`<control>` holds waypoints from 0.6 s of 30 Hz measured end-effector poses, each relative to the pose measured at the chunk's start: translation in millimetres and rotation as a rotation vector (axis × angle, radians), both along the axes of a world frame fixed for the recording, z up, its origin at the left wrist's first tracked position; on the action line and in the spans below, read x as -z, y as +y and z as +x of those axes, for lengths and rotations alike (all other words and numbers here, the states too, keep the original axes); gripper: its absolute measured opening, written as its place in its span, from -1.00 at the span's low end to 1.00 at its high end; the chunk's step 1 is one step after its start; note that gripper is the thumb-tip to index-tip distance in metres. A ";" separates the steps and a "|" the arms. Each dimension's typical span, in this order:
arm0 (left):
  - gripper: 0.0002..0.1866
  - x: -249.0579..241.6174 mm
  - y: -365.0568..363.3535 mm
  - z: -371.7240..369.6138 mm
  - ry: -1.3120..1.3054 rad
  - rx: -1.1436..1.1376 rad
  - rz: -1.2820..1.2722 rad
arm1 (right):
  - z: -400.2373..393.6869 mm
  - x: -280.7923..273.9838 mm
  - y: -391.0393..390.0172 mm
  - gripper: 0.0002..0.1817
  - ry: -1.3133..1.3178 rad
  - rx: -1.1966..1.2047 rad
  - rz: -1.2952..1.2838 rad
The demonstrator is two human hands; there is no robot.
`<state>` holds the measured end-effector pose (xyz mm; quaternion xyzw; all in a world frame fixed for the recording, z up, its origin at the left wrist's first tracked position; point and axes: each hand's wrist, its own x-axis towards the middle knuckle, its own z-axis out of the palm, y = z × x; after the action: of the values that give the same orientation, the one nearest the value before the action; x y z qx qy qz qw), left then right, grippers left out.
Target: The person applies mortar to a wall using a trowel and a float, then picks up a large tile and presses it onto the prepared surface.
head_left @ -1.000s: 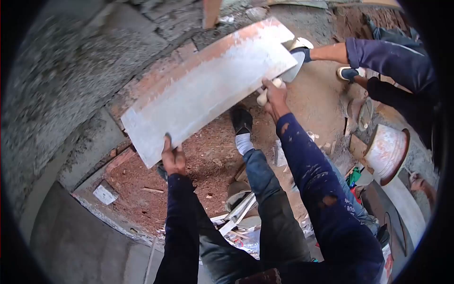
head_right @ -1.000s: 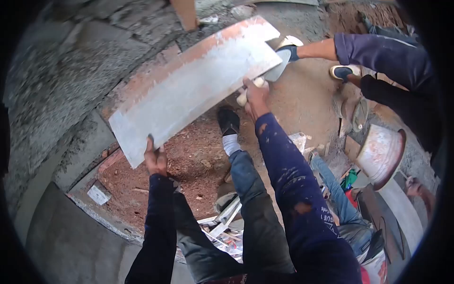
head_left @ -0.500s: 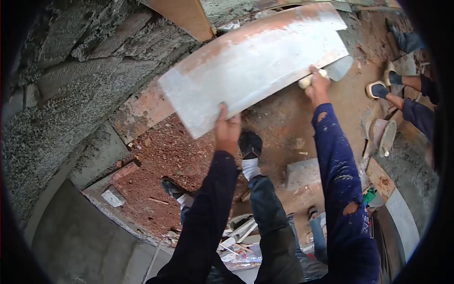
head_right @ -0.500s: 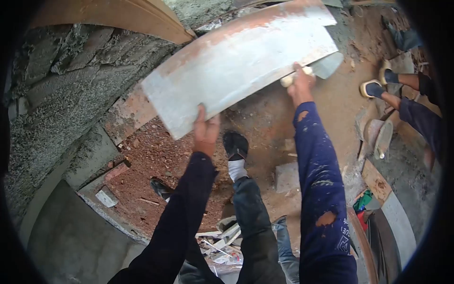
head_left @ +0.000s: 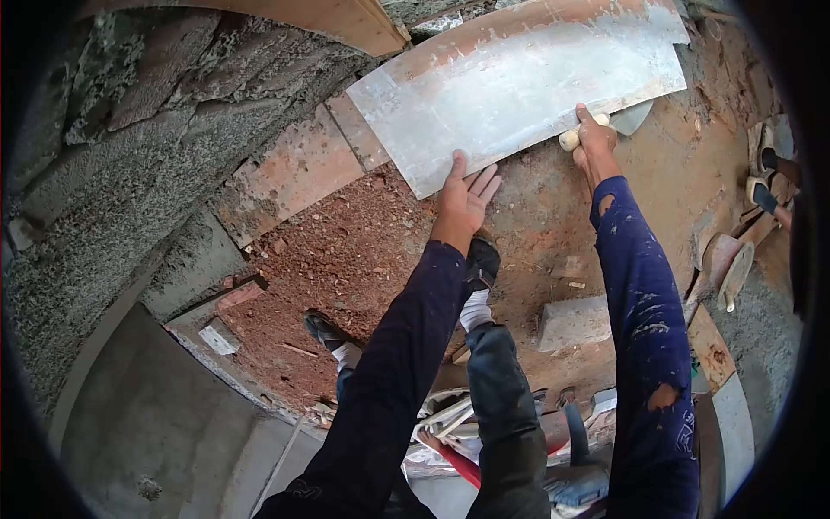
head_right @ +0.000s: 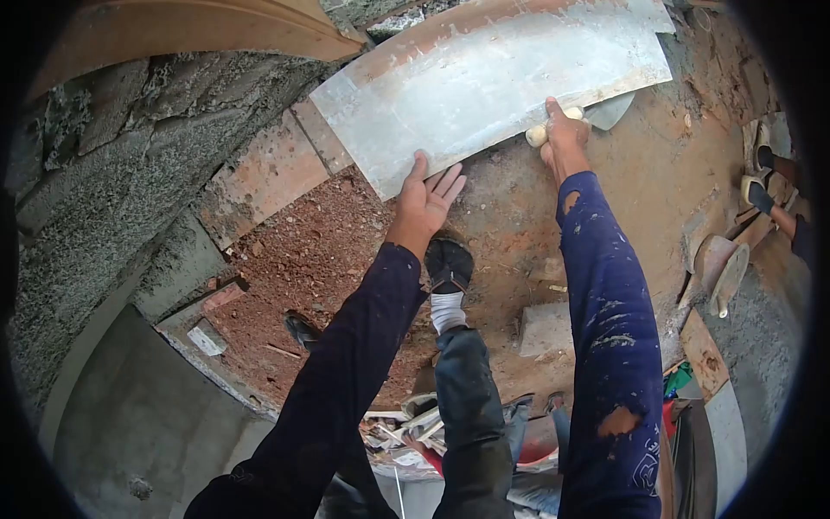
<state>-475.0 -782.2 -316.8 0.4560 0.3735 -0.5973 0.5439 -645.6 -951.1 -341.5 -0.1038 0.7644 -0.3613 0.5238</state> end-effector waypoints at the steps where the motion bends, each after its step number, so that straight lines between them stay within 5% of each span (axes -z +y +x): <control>1: -0.47 -1.1 1.8 2.7 -0.003 0.003 0.004 | 0.7 0.8 0.9 -0.51 0.040 -0.024 0.014; 9: -0.45 -6.5 1.8 -6.1 -0.033 -0.038 0.004 | 1.4 -4.6 -2.6 -0.40 0.104 0.025 0.009; 12: -0.43 -5.5 -10.8 -5.9 -0.046 -0.088 0.042 | 0.7 -0.8 -8.6 -0.42 0.050 0.126 0.074; 14: -0.42 -2.2 -2.7 -9.9 -0.031 -0.107 0.052 | -20.8 35.8 3.3 -0.44 -0.189 0.004 -0.110; 18: -0.40 7.2 2.3 -6.2 -0.191 -0.021 0.106 | -4.9 1.7 19.5 -0.45 0.104 0.030 -0.061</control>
<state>-481.2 -779.9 -324.0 0.5353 0.3558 -0.5247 0.5582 -650.5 -931.6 -343.2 -0.1269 0.7807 -0.3861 0.4747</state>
